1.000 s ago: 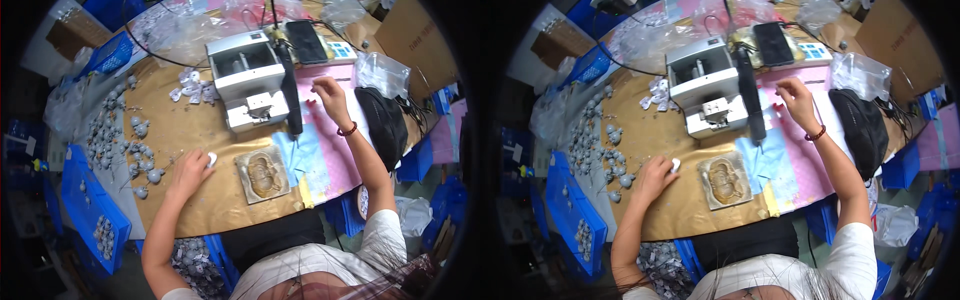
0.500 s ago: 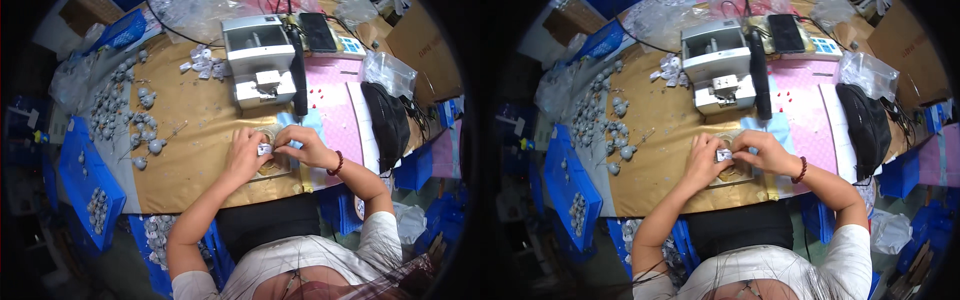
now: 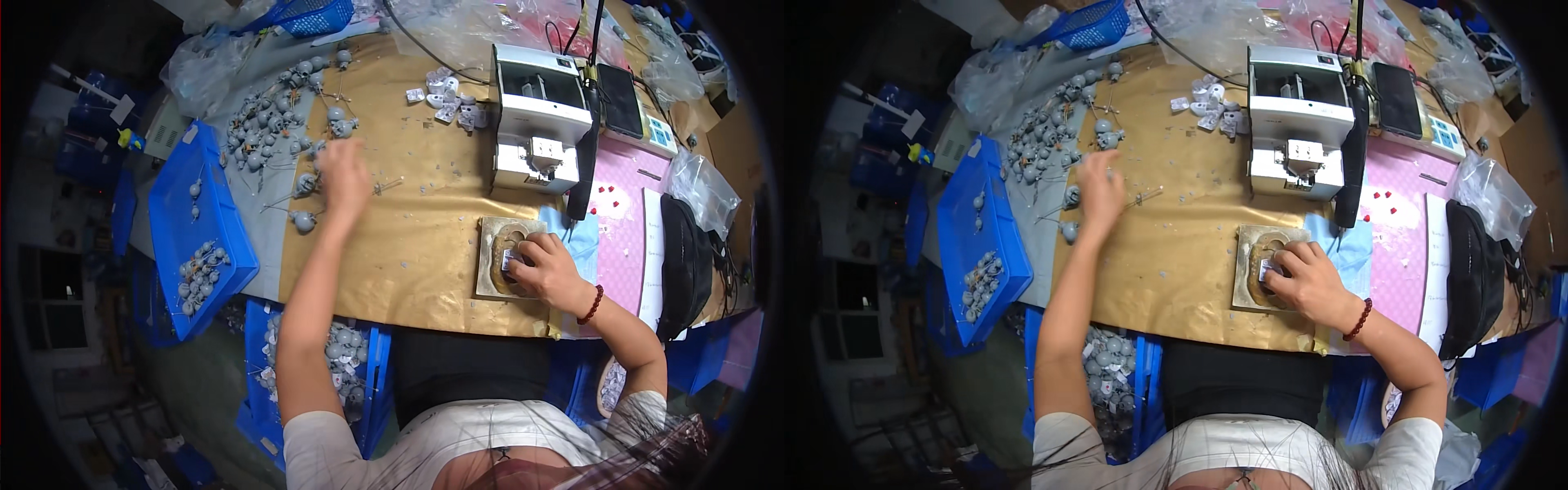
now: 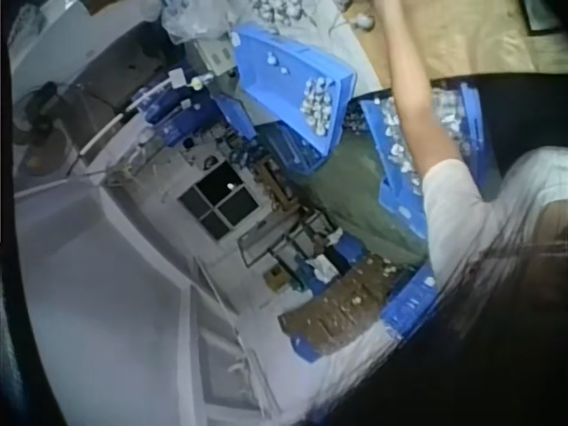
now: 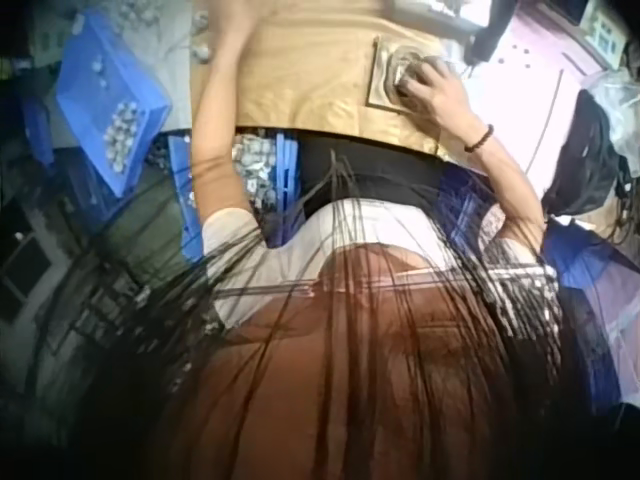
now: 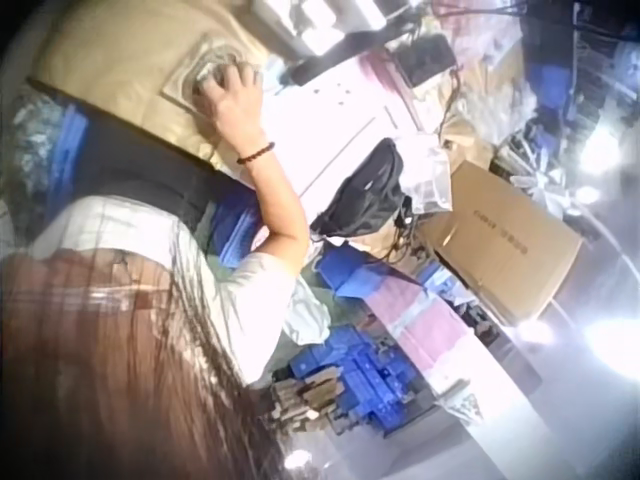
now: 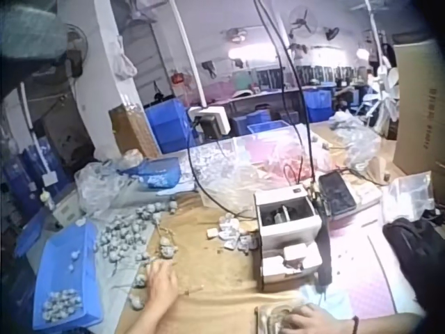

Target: Assembling small plastic toy components at a factory workstation using a hanging electric screwdriver and an assembly jig.

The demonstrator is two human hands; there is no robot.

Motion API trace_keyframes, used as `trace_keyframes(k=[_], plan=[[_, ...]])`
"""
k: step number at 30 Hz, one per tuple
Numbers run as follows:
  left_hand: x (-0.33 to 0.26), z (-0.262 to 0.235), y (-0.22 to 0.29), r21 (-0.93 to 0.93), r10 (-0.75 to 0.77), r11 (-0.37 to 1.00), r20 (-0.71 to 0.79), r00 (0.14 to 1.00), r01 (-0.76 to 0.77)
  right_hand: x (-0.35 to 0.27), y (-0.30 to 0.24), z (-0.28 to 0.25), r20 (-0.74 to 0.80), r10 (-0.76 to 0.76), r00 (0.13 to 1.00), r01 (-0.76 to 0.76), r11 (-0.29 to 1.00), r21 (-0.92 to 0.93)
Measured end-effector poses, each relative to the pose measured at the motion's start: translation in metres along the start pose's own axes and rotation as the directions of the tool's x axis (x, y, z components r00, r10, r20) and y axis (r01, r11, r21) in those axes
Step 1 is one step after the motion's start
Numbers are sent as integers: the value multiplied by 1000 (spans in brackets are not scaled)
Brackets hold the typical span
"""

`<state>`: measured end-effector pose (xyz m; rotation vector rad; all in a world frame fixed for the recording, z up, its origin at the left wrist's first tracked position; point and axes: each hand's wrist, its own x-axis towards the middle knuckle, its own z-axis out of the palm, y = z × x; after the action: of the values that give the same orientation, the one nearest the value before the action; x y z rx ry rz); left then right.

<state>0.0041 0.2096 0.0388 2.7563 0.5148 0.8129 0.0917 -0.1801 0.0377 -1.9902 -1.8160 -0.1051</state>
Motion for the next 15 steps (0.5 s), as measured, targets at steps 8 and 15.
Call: trace_keyframes(k=[8, 15], plan=[[27, -17, -79, 137, -27, 990, -15, 1000, 29, -5, 12, 7, -77, 168, 983, -146, 961, 235], [0, -97, 42, -525, -144, 748, 468, 872, 406, 9, 18, -14, -111, 149, 982, -125, 972, 197]])
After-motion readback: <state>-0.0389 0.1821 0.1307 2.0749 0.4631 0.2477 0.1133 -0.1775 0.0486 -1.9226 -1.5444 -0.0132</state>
